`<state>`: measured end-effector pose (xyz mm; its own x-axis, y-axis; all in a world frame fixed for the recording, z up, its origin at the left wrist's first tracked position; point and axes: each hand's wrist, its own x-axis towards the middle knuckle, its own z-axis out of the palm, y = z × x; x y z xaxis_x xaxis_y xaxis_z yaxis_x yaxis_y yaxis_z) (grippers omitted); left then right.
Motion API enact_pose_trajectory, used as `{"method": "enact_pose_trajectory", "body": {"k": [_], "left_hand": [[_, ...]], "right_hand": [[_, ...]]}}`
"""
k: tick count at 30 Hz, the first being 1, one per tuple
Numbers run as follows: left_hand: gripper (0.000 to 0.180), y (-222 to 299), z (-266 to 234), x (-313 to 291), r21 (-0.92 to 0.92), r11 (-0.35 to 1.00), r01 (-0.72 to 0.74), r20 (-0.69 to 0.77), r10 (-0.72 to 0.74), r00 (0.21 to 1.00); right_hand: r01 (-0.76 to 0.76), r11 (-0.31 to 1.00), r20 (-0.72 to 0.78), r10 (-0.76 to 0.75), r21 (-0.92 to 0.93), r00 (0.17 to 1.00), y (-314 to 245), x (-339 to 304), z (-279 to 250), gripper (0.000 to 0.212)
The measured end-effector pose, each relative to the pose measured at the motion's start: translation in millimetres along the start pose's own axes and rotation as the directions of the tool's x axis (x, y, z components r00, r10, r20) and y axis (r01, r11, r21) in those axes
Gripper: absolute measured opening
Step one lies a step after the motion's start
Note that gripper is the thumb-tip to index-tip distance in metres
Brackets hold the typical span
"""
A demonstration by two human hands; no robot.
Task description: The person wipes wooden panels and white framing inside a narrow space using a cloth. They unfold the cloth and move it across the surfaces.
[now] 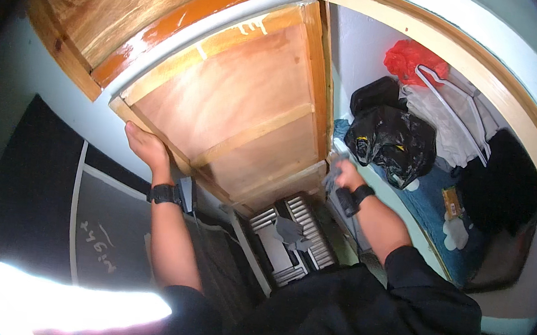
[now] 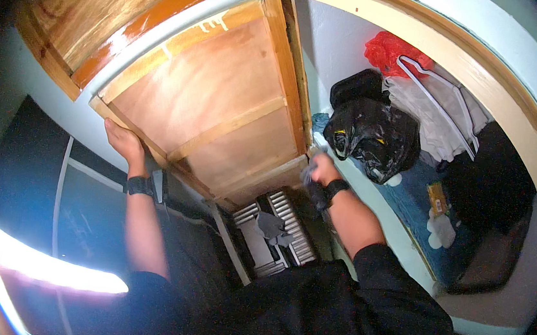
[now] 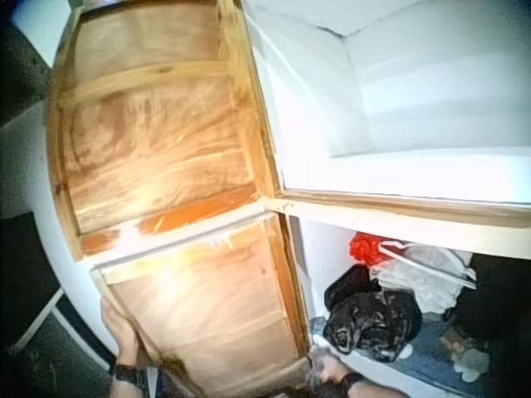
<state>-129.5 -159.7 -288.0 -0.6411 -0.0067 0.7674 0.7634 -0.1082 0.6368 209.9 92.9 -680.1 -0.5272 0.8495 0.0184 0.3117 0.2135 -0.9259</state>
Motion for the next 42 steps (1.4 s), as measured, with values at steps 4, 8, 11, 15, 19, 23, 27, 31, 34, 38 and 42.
{"method": "enact_pose_trajectory", "body": {"k": [4,8,11,15,19,23,27,31,34,38,42], "left_hand": [[0.049,-5,-5,-4,0.038,0.999,-0.002,-0.036,0.004,0.999],[0.049,1,6,-6,0.045,0.999,0.004,-0.048,-0.002,0.999],[0.05,-6,-6,-10,0.067,0.997,0.026,-0.085,-0.02,0.996],[0.051,0,-1,-7,0.048,0.999,0.025,-0.09,-0.021,0.996],[0.052,10,6,-5,0.012,0.999,0.035,-0.083,-0.034,0.996],[0.05,5,-1,-8,-0.001,0.998,0.064,-0.098,-0.064,0.993],[0.048,5,-1,-5,-0.032,0.994,0.105,-0.091,-0.108,0.99],[0.048,10,0,-7,-0.034,0.991,0.126,-0.105,-0.129,0.986],[0.048,11,2,-7,-0.027,0.992,0.127,-0.097,-0.129,0.987],[0.047,9,-2,-6,-0.054,0.989,0.135,-0.077,-0.139,0.987],[0.047,10,0,-8,-0.064,0.991,0.117,-0.098,-0.123,0.988]], "right_hand": [[0.142,0.955,-0.029,-0.155,-0.262,0.988,40,-30,39,0.047],[-0.269,0.851,0.063,0.27,0.452,0.961,57,12,59,0.061],[-0.026,0.956,0.004,0.029,-0.293,1.0,-31,-3,52,0.066],[0.012,0.954,0.076,0.012,-0.3,0.997,-62,11,30,0.051],[-0.084,0.87,0.127,0.025,0.485,0.992,-95,35,19,0.015],[0.166,0.982,0.185,-0.18,0.085,0.966,-242,-11,-34,0.015],[0.138,0.974,0.133,-0.163,0.181,0.978,-283,-18,-58,0.007],[0.068,0.886,0.068,-0.111,0.459,0.991,-327,-13,-76,0.009],[-0.318,0.016,0.276,0.456,0.948,0.846,-379,6,-85,0.008],[0.379,0.899,0.164,-0.417,0.217,0.894,-339,33,-105,0.007],[-0.262,0.144,0.239,0.156,0.954,0.958,-389,15,-114,0.01]]}}
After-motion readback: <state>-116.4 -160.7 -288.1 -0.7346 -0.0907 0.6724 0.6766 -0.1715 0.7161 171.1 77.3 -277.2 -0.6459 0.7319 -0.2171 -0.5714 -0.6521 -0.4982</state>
